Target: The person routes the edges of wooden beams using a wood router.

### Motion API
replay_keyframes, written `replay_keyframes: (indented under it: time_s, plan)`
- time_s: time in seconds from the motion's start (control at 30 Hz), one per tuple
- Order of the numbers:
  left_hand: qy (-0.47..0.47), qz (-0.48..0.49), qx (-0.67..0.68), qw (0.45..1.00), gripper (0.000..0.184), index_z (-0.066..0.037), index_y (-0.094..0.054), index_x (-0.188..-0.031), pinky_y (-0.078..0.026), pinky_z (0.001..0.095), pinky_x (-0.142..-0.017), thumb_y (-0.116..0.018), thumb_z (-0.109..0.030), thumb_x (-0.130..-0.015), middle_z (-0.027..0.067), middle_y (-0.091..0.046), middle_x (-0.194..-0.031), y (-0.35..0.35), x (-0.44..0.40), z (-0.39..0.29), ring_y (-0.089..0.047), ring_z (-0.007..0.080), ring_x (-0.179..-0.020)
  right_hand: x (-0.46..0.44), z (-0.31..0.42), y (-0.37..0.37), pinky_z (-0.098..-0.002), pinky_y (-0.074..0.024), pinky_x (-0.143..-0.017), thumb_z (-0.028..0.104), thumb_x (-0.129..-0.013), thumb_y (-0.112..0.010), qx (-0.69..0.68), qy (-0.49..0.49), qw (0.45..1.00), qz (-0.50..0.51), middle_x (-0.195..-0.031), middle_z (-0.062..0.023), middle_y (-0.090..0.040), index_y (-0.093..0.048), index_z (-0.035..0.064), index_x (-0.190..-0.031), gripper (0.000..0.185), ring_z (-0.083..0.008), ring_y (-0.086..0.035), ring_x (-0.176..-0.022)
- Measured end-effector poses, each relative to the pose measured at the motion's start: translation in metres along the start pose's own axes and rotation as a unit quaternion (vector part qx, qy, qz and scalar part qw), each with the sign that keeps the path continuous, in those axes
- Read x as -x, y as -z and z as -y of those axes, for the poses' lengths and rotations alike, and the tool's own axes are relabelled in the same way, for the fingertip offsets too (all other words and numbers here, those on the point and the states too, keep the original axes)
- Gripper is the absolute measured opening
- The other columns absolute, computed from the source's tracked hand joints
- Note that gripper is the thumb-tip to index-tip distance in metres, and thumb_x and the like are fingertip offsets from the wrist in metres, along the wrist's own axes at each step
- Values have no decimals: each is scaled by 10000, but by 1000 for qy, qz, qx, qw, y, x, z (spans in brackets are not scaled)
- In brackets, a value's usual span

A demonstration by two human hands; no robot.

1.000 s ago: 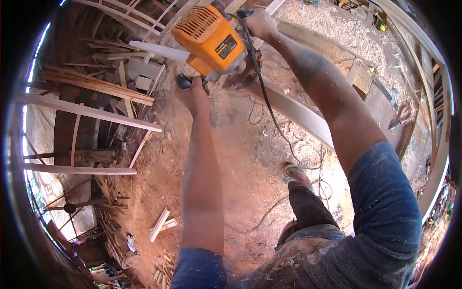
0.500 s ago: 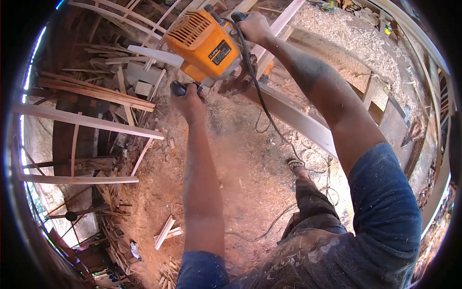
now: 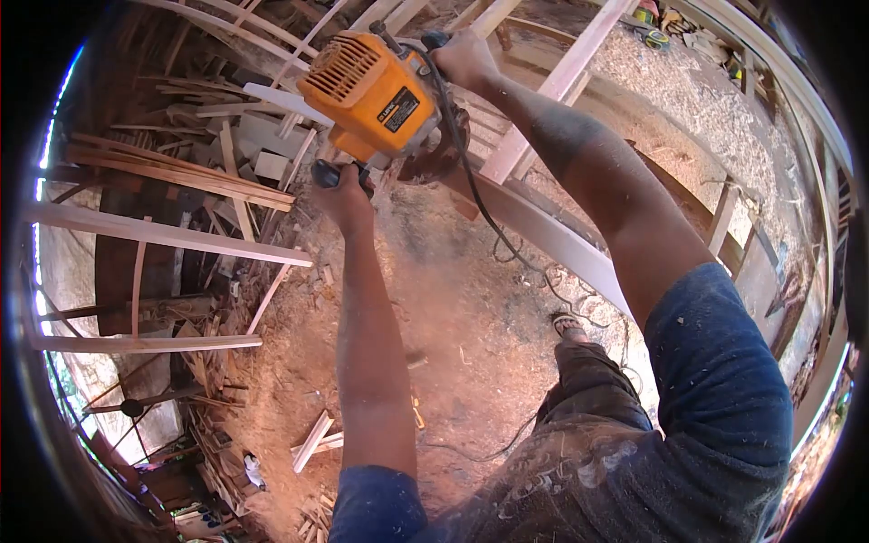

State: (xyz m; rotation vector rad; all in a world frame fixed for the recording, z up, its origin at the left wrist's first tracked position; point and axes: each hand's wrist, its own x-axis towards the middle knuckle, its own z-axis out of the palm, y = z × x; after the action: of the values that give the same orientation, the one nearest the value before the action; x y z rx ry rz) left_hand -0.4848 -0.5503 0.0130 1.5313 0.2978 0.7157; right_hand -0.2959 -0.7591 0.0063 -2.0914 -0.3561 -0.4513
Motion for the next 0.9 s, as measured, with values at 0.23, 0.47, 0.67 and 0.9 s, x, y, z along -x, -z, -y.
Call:
replay_keyframes:
  time_s: [0.23,0.47,0.67,0.9]
  plan:
    - [1,-20,-3,1000,115,0,-537,-853,-408,295,-397,-633,24,-793,82,-580,-684,13,-52,23,-526,160,-448,-27,20,-24,-438,-540,-865,380,-686,-723,-31,-98,994,35,-966,-238,-717,-752,48,-986,448,-381,-698,-926]
    - [-21,-14,-19,1000,90,-19,-556,-847,-415,289,-399,-629,6,-802,65,-592,-697,21,-84,25,-540,152,-460,-48,37,-45,-443,-545,-799,418,-721,-669,-36,-112,993,24,-918,-241,-712,-745,14,-901,448,-402,-696,-868]
    - [-35,0,-43,998,68,-13,-567,-827,-421,285,-405,-628,-8,-798,77,-613,-706,33,-122,43,-557,154,-463,-63,42,-63,-435,-541,-863,370,-724,-701,-73,-109,991,24,-957,-273,-702,-738,-13,-953,448,-410,-687,-943]
    - [-6,25,-61,998,57,-8,-567,-798,-428,291,-410,-624,-9,-790,83,-618,-668,45,-174,54,-558,157,-461,-104,34,-121,-435,-536,-873,364,-713,-713,-48,-117,992,1,-947,-289,-690,-726,-40,-911,450,-415,-681,-947]
